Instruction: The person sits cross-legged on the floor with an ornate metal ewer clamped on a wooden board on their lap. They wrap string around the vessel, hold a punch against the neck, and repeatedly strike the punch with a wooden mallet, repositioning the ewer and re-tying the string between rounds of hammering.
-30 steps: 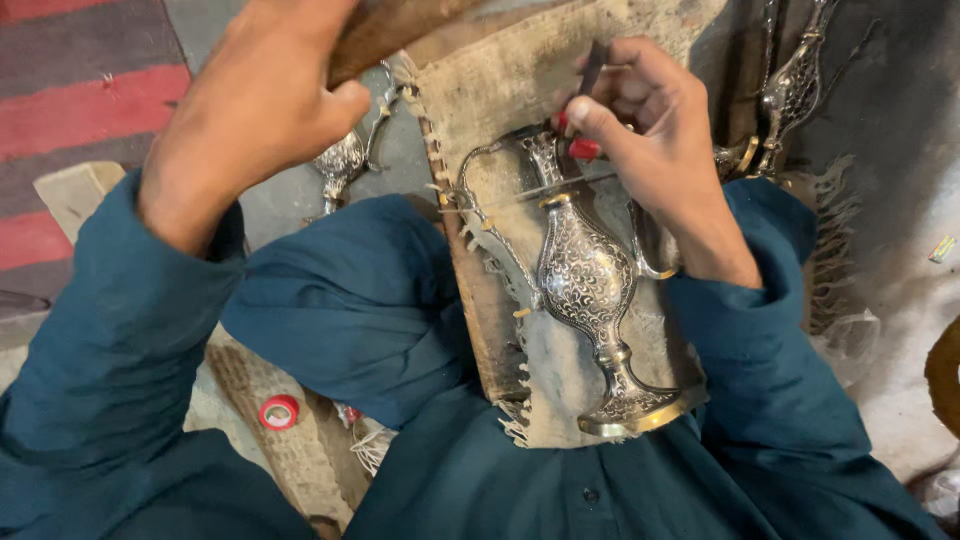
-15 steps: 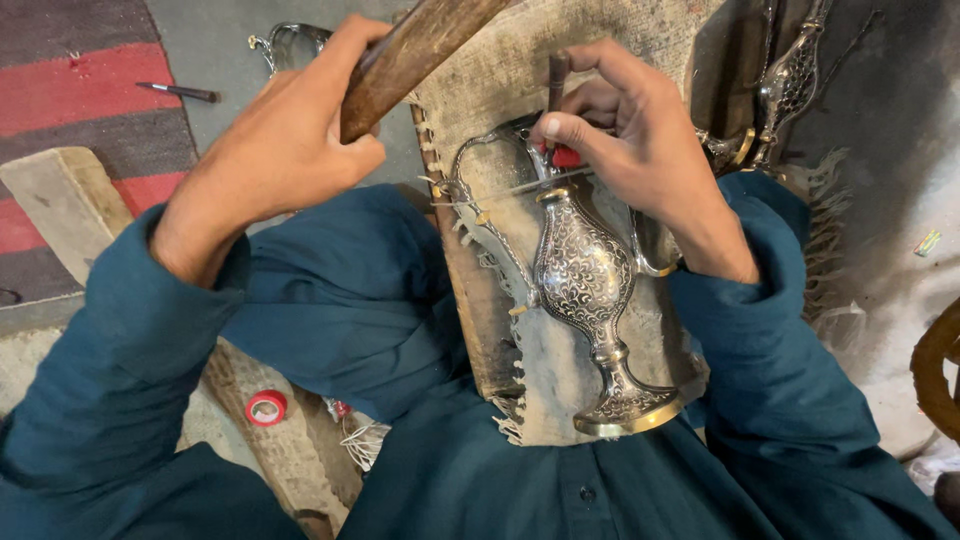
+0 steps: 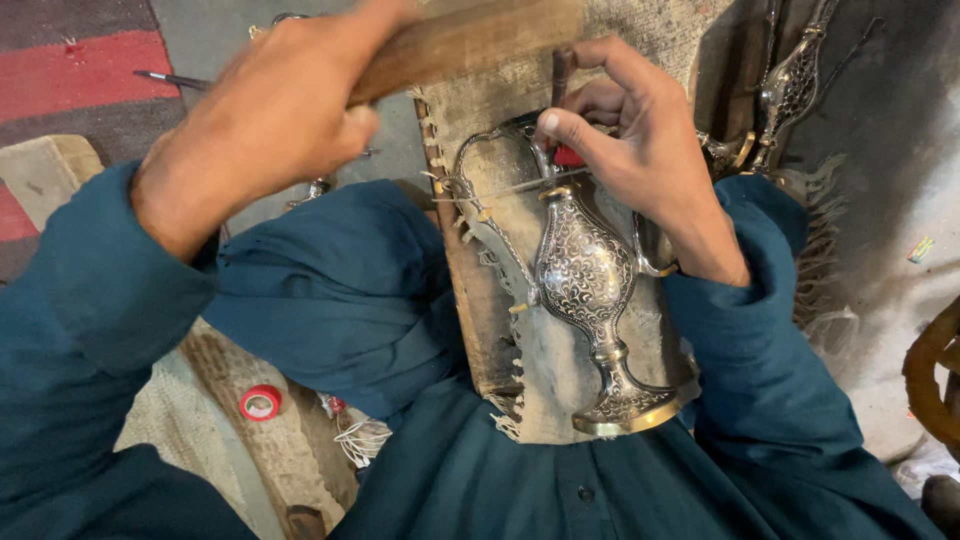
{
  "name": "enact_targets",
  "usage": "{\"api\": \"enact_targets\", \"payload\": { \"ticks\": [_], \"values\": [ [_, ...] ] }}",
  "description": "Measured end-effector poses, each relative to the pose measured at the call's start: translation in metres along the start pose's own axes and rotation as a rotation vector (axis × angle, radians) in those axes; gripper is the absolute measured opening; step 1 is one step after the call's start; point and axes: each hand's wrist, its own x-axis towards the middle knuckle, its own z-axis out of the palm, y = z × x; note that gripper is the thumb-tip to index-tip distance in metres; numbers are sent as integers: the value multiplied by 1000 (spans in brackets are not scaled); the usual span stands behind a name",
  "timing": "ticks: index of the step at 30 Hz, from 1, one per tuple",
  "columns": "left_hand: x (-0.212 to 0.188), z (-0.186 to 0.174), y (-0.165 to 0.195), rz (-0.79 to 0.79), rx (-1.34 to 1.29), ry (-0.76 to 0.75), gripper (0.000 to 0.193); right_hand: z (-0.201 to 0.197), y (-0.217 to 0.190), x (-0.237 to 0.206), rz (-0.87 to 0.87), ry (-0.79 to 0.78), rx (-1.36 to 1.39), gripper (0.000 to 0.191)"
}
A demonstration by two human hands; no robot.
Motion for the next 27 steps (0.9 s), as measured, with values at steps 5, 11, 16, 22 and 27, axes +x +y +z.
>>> {"api": "enact_targets", "payload": {
  "ticks": [5, 11, 16, 22, 27],
  "values": [
    [0, 0, -1, -66, -20, -48, 74, 2, 2, 0, -1, 15, 38, 39],
    [-1, -2, -4, -64, -34, -4, 69, 0, 0, 1, 29, 10, 25, 38],
    [1, -3, -3, -228, -121, -71, 67, 1, -2, 3, 43, 10, 17, 37],
    [4, 1, -9, -292, -101, -129, 71, 0, -4, 4, 41, 13, -8, 38],
    [2, 5, -17, -111, -90, -38, 74, -1, -6, 4, 14, -1, -19, 37]
  ]
}}
